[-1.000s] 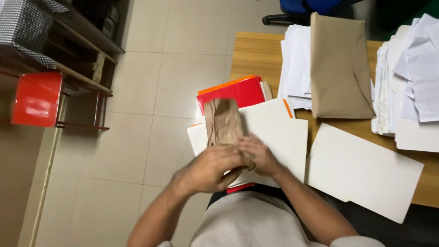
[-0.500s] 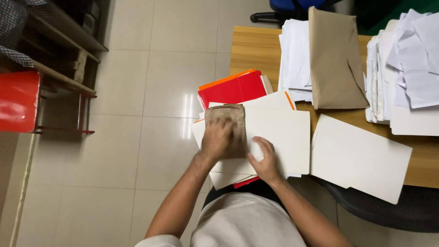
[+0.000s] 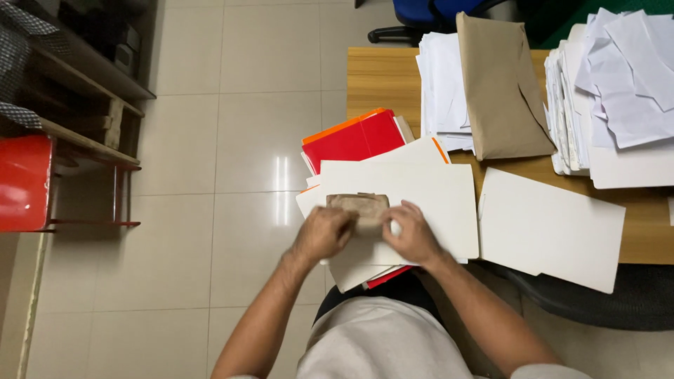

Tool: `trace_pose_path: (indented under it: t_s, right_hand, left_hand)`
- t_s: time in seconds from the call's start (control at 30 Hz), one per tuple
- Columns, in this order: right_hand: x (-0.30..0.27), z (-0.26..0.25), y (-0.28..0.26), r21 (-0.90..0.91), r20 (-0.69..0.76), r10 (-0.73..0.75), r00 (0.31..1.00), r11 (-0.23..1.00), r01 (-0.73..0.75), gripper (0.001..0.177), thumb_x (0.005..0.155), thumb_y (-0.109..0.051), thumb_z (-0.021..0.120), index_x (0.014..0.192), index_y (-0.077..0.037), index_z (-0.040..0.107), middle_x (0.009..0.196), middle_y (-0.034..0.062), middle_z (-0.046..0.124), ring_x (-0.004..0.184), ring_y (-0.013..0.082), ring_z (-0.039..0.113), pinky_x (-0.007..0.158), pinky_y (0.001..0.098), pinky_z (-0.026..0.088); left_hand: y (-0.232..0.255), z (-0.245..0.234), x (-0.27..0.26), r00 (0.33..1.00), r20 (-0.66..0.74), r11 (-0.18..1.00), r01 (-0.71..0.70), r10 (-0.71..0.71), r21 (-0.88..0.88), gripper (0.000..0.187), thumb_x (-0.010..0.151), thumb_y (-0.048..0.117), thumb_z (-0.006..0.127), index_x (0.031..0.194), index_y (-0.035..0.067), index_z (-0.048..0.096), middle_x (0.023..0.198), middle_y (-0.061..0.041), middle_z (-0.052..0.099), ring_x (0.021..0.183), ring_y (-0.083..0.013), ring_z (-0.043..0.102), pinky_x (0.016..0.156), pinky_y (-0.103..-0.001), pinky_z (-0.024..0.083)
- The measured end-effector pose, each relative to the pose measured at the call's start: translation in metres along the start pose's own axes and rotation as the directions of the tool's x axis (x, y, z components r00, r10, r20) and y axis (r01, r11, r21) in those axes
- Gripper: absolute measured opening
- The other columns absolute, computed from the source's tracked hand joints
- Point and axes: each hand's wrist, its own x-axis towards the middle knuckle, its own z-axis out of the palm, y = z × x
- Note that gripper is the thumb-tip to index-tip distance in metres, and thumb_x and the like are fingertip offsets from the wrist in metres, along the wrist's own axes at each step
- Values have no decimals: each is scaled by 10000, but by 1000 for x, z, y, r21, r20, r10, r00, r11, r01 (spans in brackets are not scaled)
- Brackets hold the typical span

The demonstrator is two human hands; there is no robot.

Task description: The person wipes the cover of an orange folder with a cloth, then opens it to flip through the papers inside. They proceed to wipe the cover of a white folder and flip through its contents as well.

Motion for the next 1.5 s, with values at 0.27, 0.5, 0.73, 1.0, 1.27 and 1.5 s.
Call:
trace_pose_path:
  t_s: [0.27,0.5,0.73,1.0,1.27,1.5]
  right_hand:
    - [12,-29,-11,84,-216,377,901,926,-367,392,900,-179,708,1263,-41,649,1323,170,635,1265,346,587,1075,442,484]
    - [-21,-19,1,-420,143,552,821,785,-455,671,862,-308,748,1477,-148,533,1598,189,314,1469,454,257,1157,529,274]
    - [-28,-15,34,-336,227,527,819,832,-442,607,924,-285,671,1476,-103,494,1624,134,341,1498,397,298,1186,505,305]
    - [-35,-33,43,-245,254,456,853,884,-399,550,901,-336,727,1390,-128,584,1618,97,362,1482,343,318,1189,479,315]
    - [-90,-71,158,-68,-25,551,834,831,-552,565,921,-311,710,1403,-40,590,1587,208,414,1489,358,348,1201,459,315]
    - [-86,-83,182,223,151,573,806,775,-592,608,977,-355,638,1453,3,510,1576,195,449,1453,303,444,1169,402,383]
  left_hand:
    - [-16,70,23,992,-125,955,33,4,296,468,865,194,748,1314,102,653,1333,-180,630,1276,-353,555,1096,-574,406]
    - [-20,131,5,995,81,909,-91,63,406,651,986,581,573,1545,273,439,1622,-91,348,1516,-406,267,1193,-743,164]
    - [-47,101,68,935,67,819,269,-349,507,851,981,714,309,1625,167,207,1684,-157,127,1518,-431,32,1163,-712,-7]
    - [-14,140,27,943,155,891,214,-296,401,737,995,685,297,1603,270,259,1702,-130,162,1566,-390,104,1209,-694,1]
    - [-35,122,98,745,-100,640,627,-660,443,737,1016,663,314,1628,278,175,1684,-179,66,1543,-451,41,1192,-653,-8]
    - [39,214,117,872,52,764,396,-486,510,731,1042,686,327,1654,307,199,1730,-130,73,1609,-424,62,1277,-657,14]
